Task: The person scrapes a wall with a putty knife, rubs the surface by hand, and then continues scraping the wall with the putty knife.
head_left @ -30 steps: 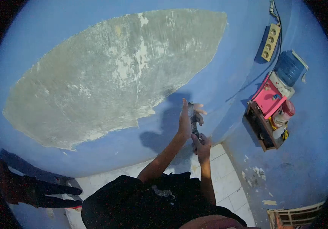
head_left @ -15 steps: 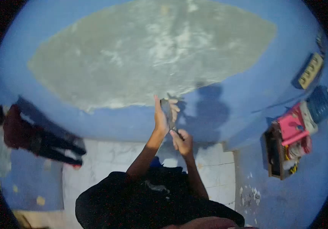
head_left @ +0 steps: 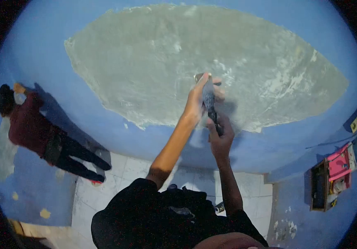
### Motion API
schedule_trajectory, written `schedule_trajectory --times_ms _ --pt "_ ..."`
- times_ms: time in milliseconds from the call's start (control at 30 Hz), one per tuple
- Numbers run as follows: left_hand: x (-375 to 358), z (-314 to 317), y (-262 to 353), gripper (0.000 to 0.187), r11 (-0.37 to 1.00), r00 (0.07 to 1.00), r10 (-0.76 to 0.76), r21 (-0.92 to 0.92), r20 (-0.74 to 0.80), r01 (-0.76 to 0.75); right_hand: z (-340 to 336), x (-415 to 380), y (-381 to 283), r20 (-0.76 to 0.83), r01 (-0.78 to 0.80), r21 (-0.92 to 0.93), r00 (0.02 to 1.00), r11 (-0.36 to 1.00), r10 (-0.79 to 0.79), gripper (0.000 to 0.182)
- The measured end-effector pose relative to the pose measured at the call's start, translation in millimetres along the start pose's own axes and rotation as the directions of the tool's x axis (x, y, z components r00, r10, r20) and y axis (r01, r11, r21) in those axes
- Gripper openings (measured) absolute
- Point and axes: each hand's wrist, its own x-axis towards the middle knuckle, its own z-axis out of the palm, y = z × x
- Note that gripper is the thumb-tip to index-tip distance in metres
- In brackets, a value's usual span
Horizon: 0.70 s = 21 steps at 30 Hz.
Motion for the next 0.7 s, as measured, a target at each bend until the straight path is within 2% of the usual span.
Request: schedule_trajectory --times_ms 33,133,167,300,367,433,533,567,700 --pt "11.2 -12.2 13.7 0.058 1.000 0.998 0.006 0.007 0.056 -0.006 18.3 10.9 5.1 -0.108 0.140 -0.013 0.984 0.990 -0.141 0.034" --pt "30.0 -23.3 57.8 0.049 0.998 0.986 0.062 -0.004 0.158 -0.062 57.7 34.5 -26.1 -0.193 0.215 -0.102 0.953 0.971 -0.232 0.029" --pt "36.7 -25.7 70.2 0.049 0.996 0.980 0.079 0.036 0.182 -0.087 70.6 42.3 -36.5 -0.226 0.287 -0.192 0.917 0.938 -0.327 0.026" --pt "56.3 -33.3 99.2 0.048 0.981 0.966 0.141 0.102 0.215 -0.166 105.3 66.8 -47.4 -0.290 0.453 -0.319 0.789 0.832 -0.541 0.024" --pt "67.9 -39.7 106.0 0.046 0.978 0.961 0.190 0.044 0.201 -0.203 113.1 70.0 -52.0 -0.252 0.415 -0.383 0.813 0.825 -0.526 0.025" --pt "73.7 -44.8 114.3 0.046 0.968 0.959 0.236 0.048 0.159 -0.246 122.2 74.2 -58.0 -0.243 0.443 -0.396 0.794 0.804 -0.558 0.027" --pt "67.5 -45.2 126.9 0.046 0.936 0.943 0.294 0.155 0.157 -0.317 127.8 73.7 -55.2 -0.221 0.431 -0.450 0.795 0.782 -0.565 0.029" --pt "73.8 -52.0 128.3 0.047 0.940 0.941 0.289 0.135 0.175 -0.314 136.8 73.0 -55.3 -0.189 0.427 -0.468 0.807 0.774 -0.559 0.030" --pt "70.4 -64.4 146.0 0.045 0.972 0.954 0.228 0.010 0.193 -0.234 167.8 73.0 -77.0 -0.238 0.362 -0.519 0.809 0.774 -0.537 0.031"
